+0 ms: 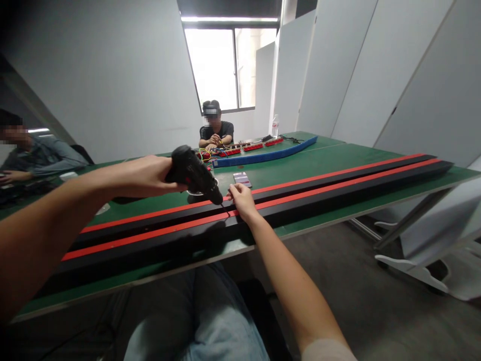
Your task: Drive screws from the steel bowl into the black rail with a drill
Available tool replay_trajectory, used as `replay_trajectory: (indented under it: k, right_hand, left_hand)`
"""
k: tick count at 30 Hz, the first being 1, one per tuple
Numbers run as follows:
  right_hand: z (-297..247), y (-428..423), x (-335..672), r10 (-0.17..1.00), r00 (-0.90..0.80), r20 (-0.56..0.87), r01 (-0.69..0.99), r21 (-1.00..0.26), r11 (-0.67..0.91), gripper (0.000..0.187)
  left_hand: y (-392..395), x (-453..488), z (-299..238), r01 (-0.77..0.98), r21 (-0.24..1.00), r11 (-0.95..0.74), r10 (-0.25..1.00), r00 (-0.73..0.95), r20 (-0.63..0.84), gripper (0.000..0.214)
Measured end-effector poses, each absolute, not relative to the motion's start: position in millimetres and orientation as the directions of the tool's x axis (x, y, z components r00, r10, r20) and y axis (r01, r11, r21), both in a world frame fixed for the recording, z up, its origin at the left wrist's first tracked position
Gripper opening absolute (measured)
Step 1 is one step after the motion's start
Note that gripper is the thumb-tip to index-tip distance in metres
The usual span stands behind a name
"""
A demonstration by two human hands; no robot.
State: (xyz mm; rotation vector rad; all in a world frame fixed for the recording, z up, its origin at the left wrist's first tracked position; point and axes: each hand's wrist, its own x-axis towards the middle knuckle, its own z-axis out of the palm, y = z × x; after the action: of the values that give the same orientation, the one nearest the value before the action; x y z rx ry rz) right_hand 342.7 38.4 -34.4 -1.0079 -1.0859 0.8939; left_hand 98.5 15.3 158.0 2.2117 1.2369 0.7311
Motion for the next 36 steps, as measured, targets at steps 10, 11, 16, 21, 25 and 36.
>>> replay_trajectory:
  k: [10, 11, 16, 21, 25, 36]
  right_hand:
    - [-36.2, 40.8, 342.6, 0.924, 0.254, 0.286, -0.079, -0.946, 0.315, 0.040]
    - [-37.1, 41.4, 342.9, 0.924, 0.251, 0.288, -0.081, -0.945, 0.317, 0.040]
    - [-42.0, 44.2, 344.3, 0.927, 0.243, 0.284, -0.072, -0.948, 0.309, 0.042]
    - [-43.2, 46.4, 341.0, 0.922, 0.207, 0.326, -0.019, -0.941, 0.337, 0.036]
    - [-33.8, 35.6, 347.3, 0.927, 0.106, 0.360, 0.160, -0.926, 0.341, 0.030]
    - [-34.8, -26.6, 452.8, 0.925, 0.099, 0.368, 0.909, -0.412, 0.067, 0.022]
  left_hand:
    - [14.7, 148.1, 162.7, 0.757, -0.024, -0.653, 0.677, 0.597, 0.431, 0.049]
    - [14.6, 150.5, 163.6, 0.770, -0.065, -0.635, 0.683, 0.599, 0.418, 0.048]
    - [10.0, 158.7, 169.7, 0.817, -0.205, -0.538, 0.745, 0.575, 0.337, 0.063]
    - [9.8, 155.2, 167.5, 0.816, -0.237, -0.527, 0.752, 0.578, 0.318, 0.064]
    - [9.2, 143.6, 161.2, 0.791, -0.179, -0.586, 0.705, 0.606, 0.368, 0.069]
    - [6.6, 45.9, 95.8, 0.583, 0.682, -0.441, 0.855, 0.503, 0.124, 0.034]
